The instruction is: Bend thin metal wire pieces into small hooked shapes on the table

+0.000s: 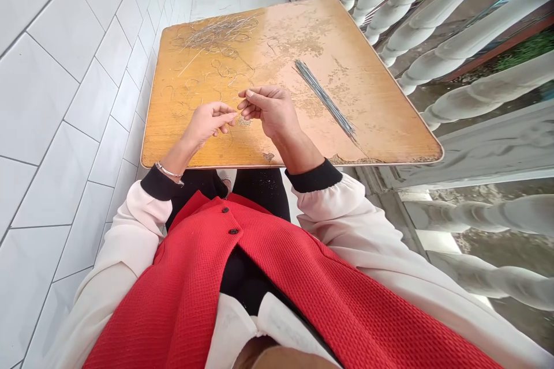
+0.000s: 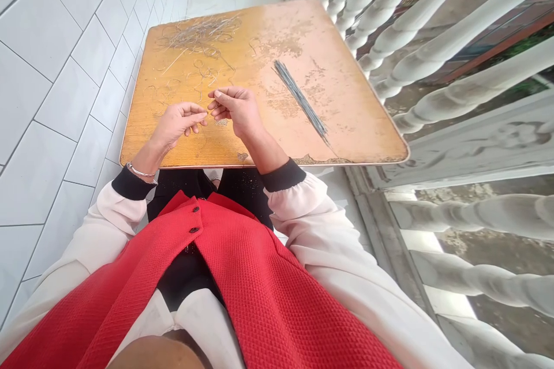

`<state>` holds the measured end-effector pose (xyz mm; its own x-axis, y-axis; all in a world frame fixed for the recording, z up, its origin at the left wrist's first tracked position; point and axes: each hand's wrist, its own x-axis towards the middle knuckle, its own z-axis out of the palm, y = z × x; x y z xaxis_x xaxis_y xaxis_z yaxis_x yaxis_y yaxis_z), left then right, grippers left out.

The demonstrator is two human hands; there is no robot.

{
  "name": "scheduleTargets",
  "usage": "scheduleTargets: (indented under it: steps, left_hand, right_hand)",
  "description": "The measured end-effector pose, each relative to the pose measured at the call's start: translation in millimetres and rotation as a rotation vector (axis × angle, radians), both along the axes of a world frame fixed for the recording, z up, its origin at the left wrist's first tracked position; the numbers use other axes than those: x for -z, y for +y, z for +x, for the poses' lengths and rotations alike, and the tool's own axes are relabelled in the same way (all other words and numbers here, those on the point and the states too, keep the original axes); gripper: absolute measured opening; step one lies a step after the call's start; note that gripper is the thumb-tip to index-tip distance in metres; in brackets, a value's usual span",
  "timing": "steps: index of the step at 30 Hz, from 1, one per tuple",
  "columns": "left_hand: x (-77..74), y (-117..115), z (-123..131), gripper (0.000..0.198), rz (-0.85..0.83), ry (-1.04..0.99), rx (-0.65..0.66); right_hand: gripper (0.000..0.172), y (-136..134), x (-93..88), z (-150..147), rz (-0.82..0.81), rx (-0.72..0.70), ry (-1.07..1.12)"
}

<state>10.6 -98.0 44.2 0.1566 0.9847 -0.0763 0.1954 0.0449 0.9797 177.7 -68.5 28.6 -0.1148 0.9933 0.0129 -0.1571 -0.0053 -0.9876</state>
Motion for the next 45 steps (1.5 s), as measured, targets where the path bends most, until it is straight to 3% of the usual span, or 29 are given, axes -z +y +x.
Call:
scheduleTargets:
  steps: [10,23,36,45]
  left_hand:
    - [-0.9,0.4,9.5,0.015,-0.065,-0.015,0.107]
    - [15.6,-1.0,19.3,0.017,-0.032,-0.31,-0.161]
    - [21.2,-1.3,19.9,0.014,-0.085,-0.367,-0.121]
    - [24.2,-1.5,29.3,0.018,-0.173,-0.489,-0.184]
  right_hand:
    - [0.013,-0.9,1.5,-0.3,0.023,0.032,-0.006]
    - [0.02,-0.4,6.4,-5.6,0.079,0.112,0.056]
    - [0.017,-1.8,7.4,-2.9,0.035,0.06,0.043]
    - [0.018,1.1,16.1,-3.6,0.088,0.066,0.063]
